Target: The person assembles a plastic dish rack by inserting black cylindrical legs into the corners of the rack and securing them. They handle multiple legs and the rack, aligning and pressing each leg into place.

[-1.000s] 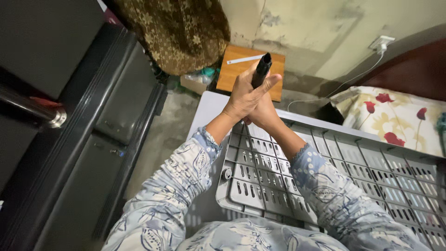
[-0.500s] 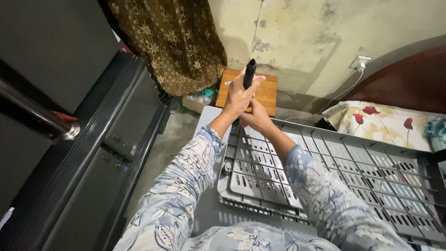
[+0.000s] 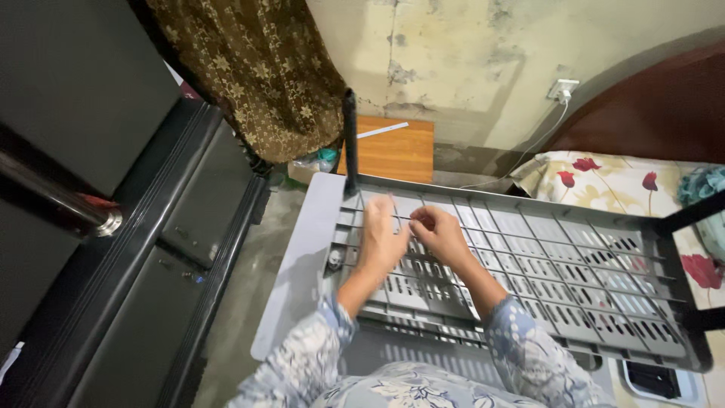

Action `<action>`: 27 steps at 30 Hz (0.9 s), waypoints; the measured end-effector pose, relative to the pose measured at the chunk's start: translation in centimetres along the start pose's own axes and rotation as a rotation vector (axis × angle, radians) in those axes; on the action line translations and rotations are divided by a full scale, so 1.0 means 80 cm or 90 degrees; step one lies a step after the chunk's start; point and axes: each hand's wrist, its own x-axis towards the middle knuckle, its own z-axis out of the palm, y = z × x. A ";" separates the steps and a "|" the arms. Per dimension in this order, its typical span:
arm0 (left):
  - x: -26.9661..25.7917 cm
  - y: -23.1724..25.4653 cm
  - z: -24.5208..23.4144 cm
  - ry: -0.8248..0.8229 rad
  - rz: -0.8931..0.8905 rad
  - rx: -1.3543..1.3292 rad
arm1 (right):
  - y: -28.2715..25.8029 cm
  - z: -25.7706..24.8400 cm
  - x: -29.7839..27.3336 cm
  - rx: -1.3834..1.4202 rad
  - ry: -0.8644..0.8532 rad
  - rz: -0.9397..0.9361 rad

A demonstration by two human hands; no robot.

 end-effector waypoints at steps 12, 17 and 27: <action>-0.116 0.096 0.066 -0.193 0.102 0.055 | -0.008 -0.101 -0.121 -0.121 -0.022 -0.150; -0.145 0.133 0.099 -0.155 0.146 0.138 | 0.006 -0.131 -0.148 -0.089 -0.030 -0.185; -0.195 0.193 0.109 -0.162 0.182 0.099 | 0.004 -0.180 -0.232 -0.099 -0.028 -0.187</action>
